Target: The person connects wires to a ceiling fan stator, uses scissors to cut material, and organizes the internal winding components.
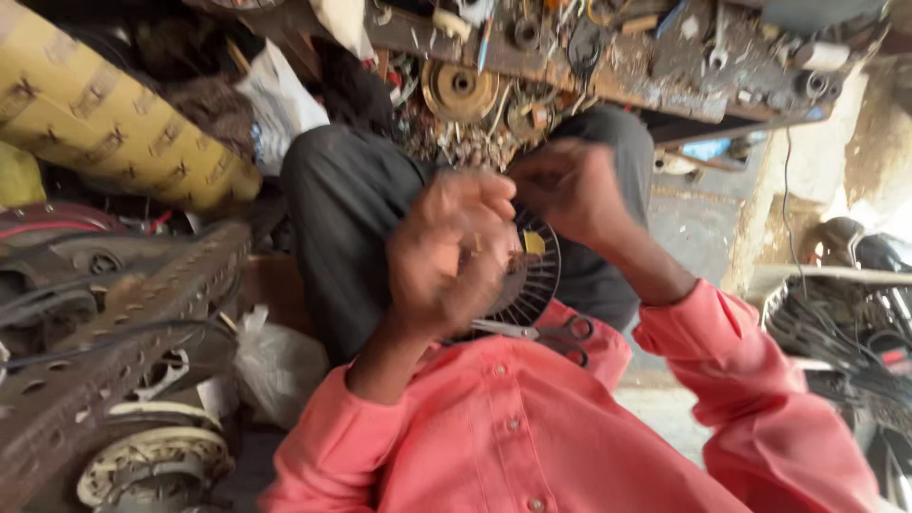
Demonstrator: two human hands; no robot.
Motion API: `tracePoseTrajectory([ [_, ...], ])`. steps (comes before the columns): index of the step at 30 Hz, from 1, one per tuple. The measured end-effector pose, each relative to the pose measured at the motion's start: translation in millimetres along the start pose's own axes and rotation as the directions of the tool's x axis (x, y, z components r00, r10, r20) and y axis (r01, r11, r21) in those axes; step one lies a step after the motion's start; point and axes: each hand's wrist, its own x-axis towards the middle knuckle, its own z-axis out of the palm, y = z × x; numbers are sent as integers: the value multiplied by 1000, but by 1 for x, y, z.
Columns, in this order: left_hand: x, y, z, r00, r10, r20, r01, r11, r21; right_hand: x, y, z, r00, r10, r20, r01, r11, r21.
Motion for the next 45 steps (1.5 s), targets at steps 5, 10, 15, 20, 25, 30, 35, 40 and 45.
tracePoseTrajectory([
  [5, 45, -35, -24, 851, -305, 428, -28, 787, 617, -4, -13, -6, 974, -222, 30, 224, 961, -162],
  [10, 3, -16, -23, 979, -178, 97, 191, 969, -156, -50, -8, -7, 873, -278, 402, 311, 950, -19],
  [15, -17, 0, -11, 876, 370, 309, -482, 659, 578, -17, 19, 4, 994, -55, 91, 62, 994, -85],
  [20, 21, -33, -9, 999, -39, 2, 38, 987, 155, 6, 6, 2, 990, 69, -126, -80, 993, -87],
  [25, 38, -47, -35, 785, -196, 587, 65, 969, 238, -22, -31, 5, 851, -301, 430, 471, 800, -372],
  [30, -18, -3, -12, 965, 167, 201, -246, 834, 493, -52, -22, -29, 959, -222, 176, 260, 935, -239],
  [35, -6, -7, -3, 972, 221, 85, -236, 927, 291, 1, 7, 7, 999, 50, 10, -51, 990, 133],
  [40, 39, -43, -21, 920, -179, 347, 7, 896, 443, 1, -6, -4, 999, -50, 15, 50, 998, -39],
  [45, 18, -19, -30, 968, -104, 230, 81, 991, 106, -42, -15, -3, 817, -394, 422, 517, 824, -232],
])
